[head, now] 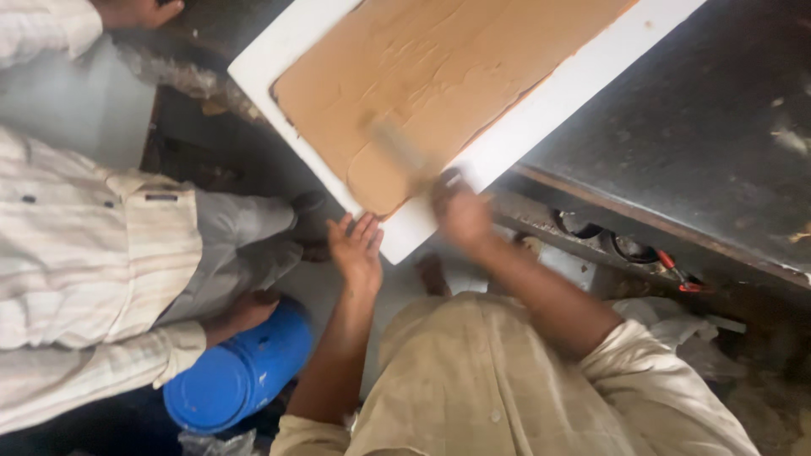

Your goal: The person uses a metal trowel to spread a brown paste-like compound evenly across a large white rectangular board. They repeatedly scoop the compound from a metal table and smooth it onto the board's surface, working to cover the area uniformly.

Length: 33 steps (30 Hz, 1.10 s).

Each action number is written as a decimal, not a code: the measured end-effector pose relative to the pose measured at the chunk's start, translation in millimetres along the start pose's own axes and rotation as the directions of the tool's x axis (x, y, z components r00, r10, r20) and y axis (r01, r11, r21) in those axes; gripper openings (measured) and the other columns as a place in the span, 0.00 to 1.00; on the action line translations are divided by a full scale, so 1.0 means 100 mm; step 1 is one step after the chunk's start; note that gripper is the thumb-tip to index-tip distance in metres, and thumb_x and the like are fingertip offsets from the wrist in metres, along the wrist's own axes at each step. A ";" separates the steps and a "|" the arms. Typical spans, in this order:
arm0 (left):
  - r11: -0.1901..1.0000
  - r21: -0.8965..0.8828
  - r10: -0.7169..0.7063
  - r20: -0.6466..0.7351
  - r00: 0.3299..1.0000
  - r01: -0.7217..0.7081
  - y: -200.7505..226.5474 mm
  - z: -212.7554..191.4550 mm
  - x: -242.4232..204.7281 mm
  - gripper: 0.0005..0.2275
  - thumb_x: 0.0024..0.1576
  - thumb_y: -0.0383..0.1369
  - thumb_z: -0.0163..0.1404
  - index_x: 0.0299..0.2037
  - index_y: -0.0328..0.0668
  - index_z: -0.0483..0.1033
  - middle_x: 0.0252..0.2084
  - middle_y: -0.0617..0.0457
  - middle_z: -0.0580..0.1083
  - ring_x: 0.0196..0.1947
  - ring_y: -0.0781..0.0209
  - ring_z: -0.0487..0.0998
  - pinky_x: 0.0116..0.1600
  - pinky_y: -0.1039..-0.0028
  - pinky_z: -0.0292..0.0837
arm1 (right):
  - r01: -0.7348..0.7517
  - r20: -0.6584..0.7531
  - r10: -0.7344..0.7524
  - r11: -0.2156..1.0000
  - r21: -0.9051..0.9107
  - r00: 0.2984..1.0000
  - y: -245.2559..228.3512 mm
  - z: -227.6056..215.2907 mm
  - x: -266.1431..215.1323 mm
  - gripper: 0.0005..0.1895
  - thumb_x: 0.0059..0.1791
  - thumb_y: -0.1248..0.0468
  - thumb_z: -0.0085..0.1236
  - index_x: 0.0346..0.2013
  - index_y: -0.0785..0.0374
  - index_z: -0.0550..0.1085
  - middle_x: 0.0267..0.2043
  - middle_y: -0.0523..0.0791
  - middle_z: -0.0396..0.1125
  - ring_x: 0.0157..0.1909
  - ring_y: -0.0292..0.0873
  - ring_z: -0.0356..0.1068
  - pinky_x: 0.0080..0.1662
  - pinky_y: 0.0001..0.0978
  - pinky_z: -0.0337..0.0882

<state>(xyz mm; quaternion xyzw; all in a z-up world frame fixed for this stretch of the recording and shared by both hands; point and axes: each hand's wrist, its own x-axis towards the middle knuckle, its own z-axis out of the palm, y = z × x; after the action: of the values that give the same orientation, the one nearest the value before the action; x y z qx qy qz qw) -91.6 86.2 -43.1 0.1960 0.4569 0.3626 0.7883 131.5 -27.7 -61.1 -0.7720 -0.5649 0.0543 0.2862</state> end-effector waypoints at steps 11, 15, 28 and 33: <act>0.994 0.038 0.105 -0.182 0.978 -0.100 -0.08 -0.08 -0.13 0.29 0.60 0.60 0.40 0.66 0.55 0.59 0.48 0.50 0.72 0.39 0.58 0.70 0.43 0.69 0.64 | -0.412 0.110 0.402 0.907 0.086 0.909 0.28 -0.65 0.35 0.17 0.58 0.61 0.43 0.59 0.66 0.67 0.47 0.63 0.66 0.46 0.67 0.68 0.49 0.57 0.71; 0.981 0.016 0.193 0.034 0.981 -0.194 -0.23 -0.04 -0.26 0.25 0.64 0.56 0.42 0.63 0.47 0.63 0.43 0.48 0.72 0.37 0.60 0.71 0.44 0.69 0.66 | -0.134 -0.175 0.110 0.983 -0.130 0.978 1.12 -1.07 0.54 0.16 0.52 0.67 0.47 0.54 0.65 0.73 0.52 0.63 0.65 0.43 0.65 0.70 0.41 0.57 0.73; 0.822 0.194 -0.551 0.037 0.834 0.535 -1.70 1.50 -0.37 0.21 0.58 0.49 0.50 0.55 0.47 0.69 0.47 0.48 0.77 0.37 0.56 0.77 0.47 0.64 0.74 | -0.198 -0.287 0.129 0.954 -0.226 0.949 3.55 -1.95 1.24 0.11 0.49 0.70 0.53 0.43 0.67 0.79 0.46 0.60 0.63 0.38 0.63 0.71 0.41 0.55 0.73; 0.923 -0.241 -0.309 0.002 0.951 0.300 -2.25 1.74 0.22 0.21 0.61 0.50 0.54 0.50 0.39 0.71 0.39 0.51 0.76 0.32 0.60 0.76 0.40 0.68 0.75 | -0.249 -0.284 0.178 0.939 -0.238 0.942 4.34 -2.22 1.40 0.11 0.50 0.69 0.53 0.43 0.68 0.79 0.48 0.62 0.64 0.39 0.64 0.72 0.42 0.56 0.73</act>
<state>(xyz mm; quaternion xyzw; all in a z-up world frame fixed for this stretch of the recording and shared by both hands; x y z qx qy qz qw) 153.5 -42.1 -112.2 0.0199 0.4492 0.2914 0.8444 637.1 -72.2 -61.6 -0.8615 -0.4370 -0.0931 0.2413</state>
